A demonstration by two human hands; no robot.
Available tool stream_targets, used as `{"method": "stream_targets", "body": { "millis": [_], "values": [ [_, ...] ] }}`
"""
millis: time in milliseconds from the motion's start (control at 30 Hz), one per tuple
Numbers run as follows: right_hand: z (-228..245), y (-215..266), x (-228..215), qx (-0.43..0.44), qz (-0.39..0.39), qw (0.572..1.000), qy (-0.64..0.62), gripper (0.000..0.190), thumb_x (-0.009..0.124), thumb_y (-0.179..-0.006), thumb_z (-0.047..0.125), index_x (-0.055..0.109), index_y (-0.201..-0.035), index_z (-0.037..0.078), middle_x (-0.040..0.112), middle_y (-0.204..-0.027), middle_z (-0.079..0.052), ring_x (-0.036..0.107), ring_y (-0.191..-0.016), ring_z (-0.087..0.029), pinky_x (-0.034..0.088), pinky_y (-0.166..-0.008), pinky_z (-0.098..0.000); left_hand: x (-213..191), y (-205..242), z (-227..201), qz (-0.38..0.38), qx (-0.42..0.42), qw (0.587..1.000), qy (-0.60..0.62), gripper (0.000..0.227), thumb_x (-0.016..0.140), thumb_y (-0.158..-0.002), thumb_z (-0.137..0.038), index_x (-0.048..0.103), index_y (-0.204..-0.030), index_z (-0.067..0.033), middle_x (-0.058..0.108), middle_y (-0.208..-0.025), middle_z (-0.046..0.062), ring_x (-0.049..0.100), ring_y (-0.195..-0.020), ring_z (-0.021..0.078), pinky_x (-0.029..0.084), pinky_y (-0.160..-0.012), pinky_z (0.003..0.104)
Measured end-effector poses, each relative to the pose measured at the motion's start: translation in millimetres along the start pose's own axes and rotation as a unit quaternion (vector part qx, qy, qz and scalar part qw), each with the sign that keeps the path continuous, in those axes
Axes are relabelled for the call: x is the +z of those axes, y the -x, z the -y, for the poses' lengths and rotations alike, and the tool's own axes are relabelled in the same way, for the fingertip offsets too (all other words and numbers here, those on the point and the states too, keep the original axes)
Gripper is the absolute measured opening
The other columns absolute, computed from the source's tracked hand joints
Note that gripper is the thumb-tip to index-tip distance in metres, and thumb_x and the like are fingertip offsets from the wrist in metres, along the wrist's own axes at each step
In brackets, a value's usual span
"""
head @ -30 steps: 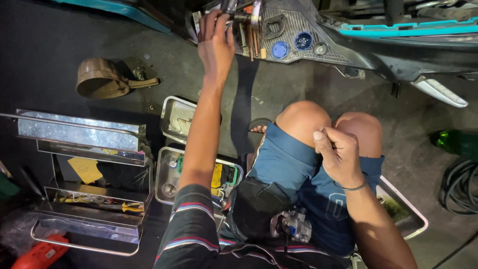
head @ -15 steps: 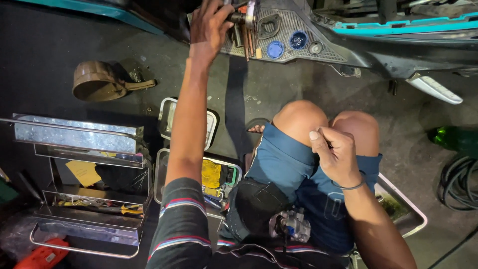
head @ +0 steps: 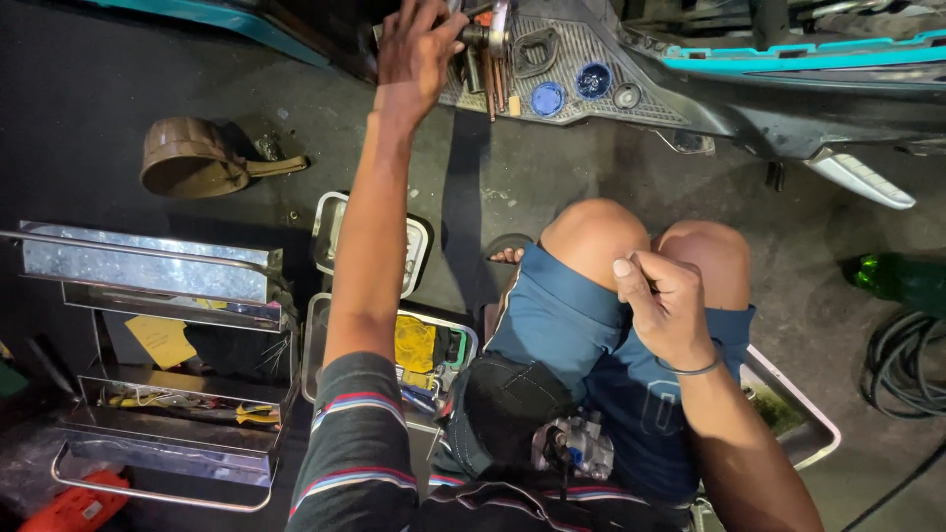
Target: Assembling and inspecting a motorcycle carburetor using hand tools like a screwdriver and socket wrench.
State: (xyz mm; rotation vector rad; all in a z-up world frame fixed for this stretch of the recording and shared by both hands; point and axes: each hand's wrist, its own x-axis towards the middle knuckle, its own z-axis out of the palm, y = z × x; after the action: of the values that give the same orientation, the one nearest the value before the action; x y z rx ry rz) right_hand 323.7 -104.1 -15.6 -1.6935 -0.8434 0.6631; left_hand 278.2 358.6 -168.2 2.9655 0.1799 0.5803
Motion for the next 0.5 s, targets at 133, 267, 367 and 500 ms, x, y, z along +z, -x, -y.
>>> {"method": "stream_targets", "body": {
  "millis": [133,267,367,500],
  "values": [
    [0,0,0,0.003,0.001,1.000,0.003,0.057,0.052,-0.117,0.032,0.049,-0.066,0.008,0.043,-0.059,-0.001,0.037,-0.054,-0.011,0.028,-0.055,-0.0300,-16,-1,-15,-0.001,-0.020,1.000,-0.002,0.028,0.079,-0.110,-0.014,0.081,-0.137,-0.0090,0.065,-0.127,0.012,0.056,-0.122,0.0386,0.051,-0.084,0.055],
    [1,-1,0,0.000,0.000,1.000,-0.002,0.057,0.052,-0.117,0.033,0.048,-0.066,0.008,0.042,-0.058,-0.001,0.035,-0.053,-0.011,0.027,-0.054,-0.0293,-26,-8,-32,-0.026,-0.153,0.986,0.063,0.059,0.087,-0.100,-0.002,0.063,-0.153,-0.0126,0.065,-0.143,0.011,0.061,-0.130,0.0373,0.057,-0.102,0.049],
    [-2,-1,0,0.005,0.004,1.000,-0.001,0.057,0.052,-0.117,0.033,0.047,-0.066,0.009,0.042,-0.059,-0.001,0.036,-0.054,-0.011,0.028,-0.055,-0.0293,9,-23,-15,-0.073,-0.172,0.975,0.123,0.043,0.075,-0.101,0.001,0.071,-0.143,-0.0100,0.068,-0.140,0.015,0.065,-0.130,0.0407,0.054,-0.110,0.047],
    [-2,-6,-1,0.001,0.004,1.000,-0.009,0.056,0.051,-0.116,0.031,0.047,-0.065,0.009,0.042,-0.058,-0.001,0.036,-0.053,-0.011,0.028,-0.055,-0.0289,40,-66,-3,-0.034,-0.232,0.972,0.030,0.016,0.058,-0.104,-0.015,0.071,-0.098,-0.0069,0.072,-0.090,0.028,0.069,-0.083,0.0584,0.051,-0.068,0.068]
  ]
}}
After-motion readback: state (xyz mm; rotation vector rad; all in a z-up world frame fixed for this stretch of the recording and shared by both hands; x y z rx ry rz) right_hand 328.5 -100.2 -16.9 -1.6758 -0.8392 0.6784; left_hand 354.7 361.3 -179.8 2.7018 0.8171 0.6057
